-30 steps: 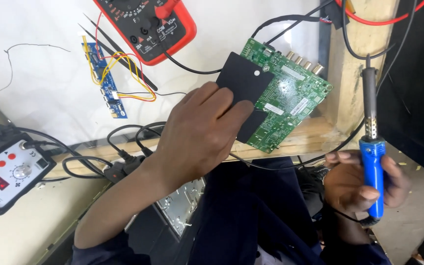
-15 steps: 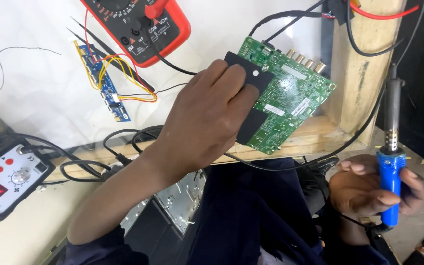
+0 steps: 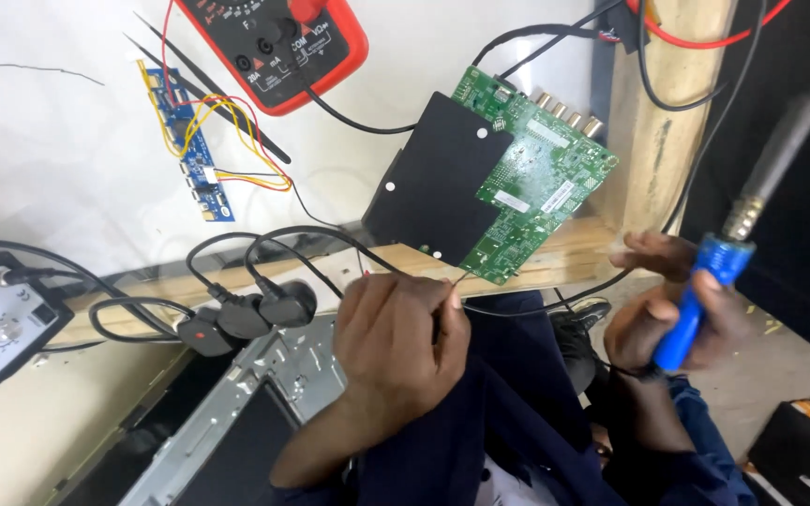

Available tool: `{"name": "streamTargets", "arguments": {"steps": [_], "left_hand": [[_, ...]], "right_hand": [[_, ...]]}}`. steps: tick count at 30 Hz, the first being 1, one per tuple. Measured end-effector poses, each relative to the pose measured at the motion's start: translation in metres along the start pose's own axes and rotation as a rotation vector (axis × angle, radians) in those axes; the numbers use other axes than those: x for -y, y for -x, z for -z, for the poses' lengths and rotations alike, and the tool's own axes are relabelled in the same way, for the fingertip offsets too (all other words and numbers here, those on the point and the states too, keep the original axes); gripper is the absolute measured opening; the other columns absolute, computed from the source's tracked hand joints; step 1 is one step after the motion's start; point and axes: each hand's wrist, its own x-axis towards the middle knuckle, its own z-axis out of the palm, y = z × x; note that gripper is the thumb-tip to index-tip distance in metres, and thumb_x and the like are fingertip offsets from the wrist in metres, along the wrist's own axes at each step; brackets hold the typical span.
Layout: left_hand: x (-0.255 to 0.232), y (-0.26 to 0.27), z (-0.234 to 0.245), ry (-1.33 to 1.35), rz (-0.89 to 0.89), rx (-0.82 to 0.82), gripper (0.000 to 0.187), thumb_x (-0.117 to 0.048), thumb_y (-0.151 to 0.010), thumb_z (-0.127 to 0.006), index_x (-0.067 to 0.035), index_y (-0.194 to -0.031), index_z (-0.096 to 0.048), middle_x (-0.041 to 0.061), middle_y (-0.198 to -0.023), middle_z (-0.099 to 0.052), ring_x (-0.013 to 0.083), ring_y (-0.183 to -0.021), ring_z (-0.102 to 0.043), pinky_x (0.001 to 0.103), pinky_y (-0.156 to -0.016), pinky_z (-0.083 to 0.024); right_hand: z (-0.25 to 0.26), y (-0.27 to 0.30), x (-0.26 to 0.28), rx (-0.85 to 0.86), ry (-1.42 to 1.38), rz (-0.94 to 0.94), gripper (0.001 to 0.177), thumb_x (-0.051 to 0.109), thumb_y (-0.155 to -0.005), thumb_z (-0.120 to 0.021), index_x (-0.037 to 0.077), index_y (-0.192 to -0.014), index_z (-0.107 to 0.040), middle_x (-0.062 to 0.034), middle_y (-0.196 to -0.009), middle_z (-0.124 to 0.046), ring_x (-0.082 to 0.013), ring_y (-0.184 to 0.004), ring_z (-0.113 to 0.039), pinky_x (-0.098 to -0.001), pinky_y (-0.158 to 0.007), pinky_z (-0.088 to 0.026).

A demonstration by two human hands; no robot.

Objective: Repairing a television circuit board using a soldering iron and solder wire

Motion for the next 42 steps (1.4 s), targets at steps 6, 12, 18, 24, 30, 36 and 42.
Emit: {"name": "streamTargets", "arguments": {"steps": [6,12,18,24,30,36,42], "left_hand": [[0.0,0.032,-0.018,-0.046,0.069,0.057,0.015,-0.006,-0.094,-0.049,-0.004,-0.08,-0.052,0.008,-0.069,-0.054,0.0249,-0.061,-0.05,0.038,-0.062,-0.041],[0.01,0.048,-0.021,-0.039,0.097,0.117,0.017,-0.001,-0.091,-0.05,-0.006,-0.075,-0.048,0.008,-0.067,-0.05,0.0235,-0.06,-0.048,0.041,-0.082,-0.047],[0.013,0.054,-0.018,-0.103,0.099,0.097,0.013,-0.002,-0.09,-0.052,-0.006,-0.077,-0.051,0.007,-0.071,-0.057,0.0217,-0.061,-0.049,0.036,-0.069,-0.043],[0.019,0.054,-0.022,-0.164,0.142,0.013,0.025,0.0,-0.09,-0.054,-0.006,-0.069,-0.041,0.021,-0.109,-0.072,0.0195,-0.052,-0.044,0.033,-0.054,-0.037],[0.019,0.052,-0.022,-0.118,0.177,0.025,0.019,-0.003,-0.091,-0.053,-0.006,-0.074,-0.046,0.022,-0.115,-0.069,0.0219,-0.054,-0.048,0.035,-0.055,-0.039],[0.019,0.051,-0.022,-0.091,0.225,0.02,0.018,-0.002,-0.091,-0.053,-0.006,-0.075,-0.048,0.02,-0.119,-0.068,0.016,-0.051,-0.046,0.03,-0.052,-0.038],[0.021,0.047,-0.023,-0.116,0.239,0.02,0.016,-0.005,-0.093,-0.051,-0.005,-0.077,-0.05,0.019,-0.123,-0.066,0.0181,-0.052,-0.049,0.031,-0.052,-0.039]], "right_hand": [[-0.029,-0.04,-0.014,0.093,0.007,0.261,0.025,0.023,-0.1,-0.058,0.001,-0.103,-0.047,-0.0263,-0.096,-0.046,-0.0368,-0.086,-0.059,-0.0629,-0.083,-0.06],[-0.042,-0.057,-0.004,0.292,0.148,0.288,0.023,0.024,-0.106,-0.047,0.003,-0.107,-0.037,-0.0311,-0.094,-0.05,-0.0495,-0.093,-0.064,-0.0558,-0.096,-0.05],[-0.044,-0.056,0.0,0.229,0.154,0.318,0.027,0.025,-0.107,-0.049,0.002,-0.105,-0.035,-0.0272,-0.093,-0.041,-0.0411,-0.08,-0.056,-0.0553,-0.08,-0.053],[-0.047,-0.056,0.001,0.301,0.138,0.334,0.023,0.02,-0.108,-0.044,0.0,-0.109,-0.033,-0.0261,-0.1,-0.035,-0.0372,-0.088,-0.052,-0.0621,-0.086,-0.055],[-0.045,-0.052,-0.003,0.311,0.163,0.337,0.021,0.019,-0.108,-0.046,0.002,-0.109,-0.035,-0.0269,-0.1,-0.04,-0.0366,-0.087,-0.054,-0.0594,-0.082,-0.058],[-0.041,-0.05,-0.009,0.29,0.135,0.279,0.021,0.023,-0.107,-0.047,0.005,-0.11,-0.037,-0.0237,-0.1,-0.039,-0.036,-0.09,-0.056,-0.0627,-0.086,-0.058],[-0.037,-0.042,-0.012,0.297,0.112,0.264,0.02,0.02,-0.106,-0.049,0.003,-0.108,-0.038,-0.0244,-0.102,-0.041,-0.0367,-0.094,-0.058,-0.0647,-0.088,-0.059]]}}
